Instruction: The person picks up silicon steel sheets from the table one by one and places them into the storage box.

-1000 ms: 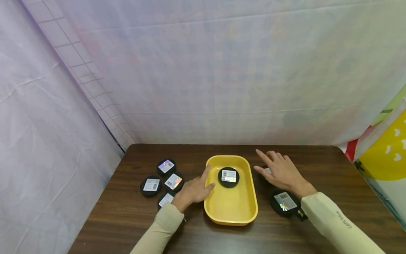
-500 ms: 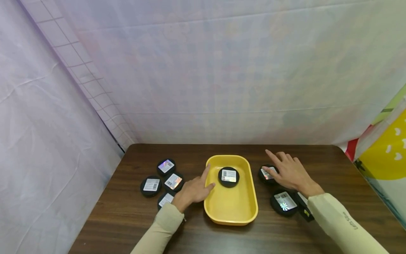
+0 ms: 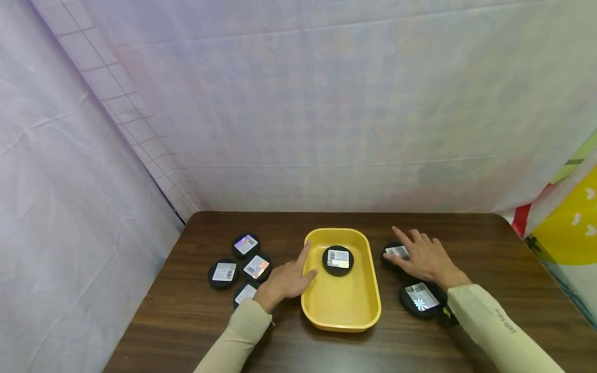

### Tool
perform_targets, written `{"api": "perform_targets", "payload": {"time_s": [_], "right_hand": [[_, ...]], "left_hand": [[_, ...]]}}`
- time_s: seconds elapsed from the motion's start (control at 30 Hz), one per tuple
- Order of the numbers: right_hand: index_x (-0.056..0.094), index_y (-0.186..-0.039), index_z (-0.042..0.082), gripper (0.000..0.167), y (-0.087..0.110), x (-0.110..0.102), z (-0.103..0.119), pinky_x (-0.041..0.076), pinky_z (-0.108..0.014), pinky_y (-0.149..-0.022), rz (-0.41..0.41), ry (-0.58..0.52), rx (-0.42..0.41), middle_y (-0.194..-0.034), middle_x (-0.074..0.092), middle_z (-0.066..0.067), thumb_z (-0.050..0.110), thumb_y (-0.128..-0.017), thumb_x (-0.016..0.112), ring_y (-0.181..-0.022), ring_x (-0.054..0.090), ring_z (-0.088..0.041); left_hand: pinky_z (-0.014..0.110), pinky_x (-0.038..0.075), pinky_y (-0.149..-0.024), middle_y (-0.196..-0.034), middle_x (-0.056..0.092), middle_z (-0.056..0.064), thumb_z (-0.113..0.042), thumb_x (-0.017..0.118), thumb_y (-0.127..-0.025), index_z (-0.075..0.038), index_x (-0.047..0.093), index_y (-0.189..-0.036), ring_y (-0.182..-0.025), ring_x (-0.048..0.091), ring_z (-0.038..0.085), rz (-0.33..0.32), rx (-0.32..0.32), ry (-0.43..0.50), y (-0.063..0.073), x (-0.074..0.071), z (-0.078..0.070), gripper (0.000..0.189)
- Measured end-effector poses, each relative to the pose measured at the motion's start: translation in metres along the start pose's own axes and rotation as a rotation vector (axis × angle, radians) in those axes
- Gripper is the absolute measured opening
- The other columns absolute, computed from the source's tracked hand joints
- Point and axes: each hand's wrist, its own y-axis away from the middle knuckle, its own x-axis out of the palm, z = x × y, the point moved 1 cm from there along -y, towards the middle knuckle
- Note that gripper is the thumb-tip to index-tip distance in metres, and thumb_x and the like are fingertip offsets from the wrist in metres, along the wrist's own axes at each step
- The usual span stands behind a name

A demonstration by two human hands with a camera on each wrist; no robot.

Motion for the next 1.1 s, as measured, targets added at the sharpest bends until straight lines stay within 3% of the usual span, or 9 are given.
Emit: {"api": "perform_targets", "payload": {"time_s": [0.6,0.9,1.1], "right_hand": [[0.033,-0.155,0.013,0.098,-0.007,0.016,0.005,0.040,-0.067,-0.087,0.031,-0.004,0.015,-0.129,0.051,-0.026,0.079,-0.084,0.050,-0.111,0.056,-0.046],[0.029,-0.156,0.015,0.102,-0.009,0.021,0.008,0.040,-0.068,-0.087,0.084,0.047,0.007,-0.132,0.051,-0.027,0.085,-0.083,0.040,-0.113,0.054,-0.048],[0.029,-0.156,0.013,0.101,-0.010,0.022,0.008,0.041,-0.067,-0.087,0.119,0.029,0.020,-0.129,0.050,-0.028,0.084,-0.084,0.040,-0.109,0.056,-0.048]], "left_hand": [[0.045,0.049,-0.084,-0.129,0.063,0.016,-0.051,0.043,-0.101,-0.034,-0.001,-0.160,-0.095,0.065,0.027,-0.001,0.002,0.000,0.001,0.000,-0.001,0.075],[0.045,0.049,-0.086,-0.129,0.063,0.016,-0.051,0.043,-0.101,-0.034,0.000,-0.160,-0.093,0.064,0.026,0.008,-0.002,0.012,0.001,-0.002,-0.002,0.075],[0.045,0.048,-0.087,-0.132,0.061,0.016,-0.051,0.043,-0.101,-0.036,-0.001,-0.160,-0.092,0.062,0.025,0.024,-0.015,0.025,0.002,-0.003,-0.002,0.075]]}}
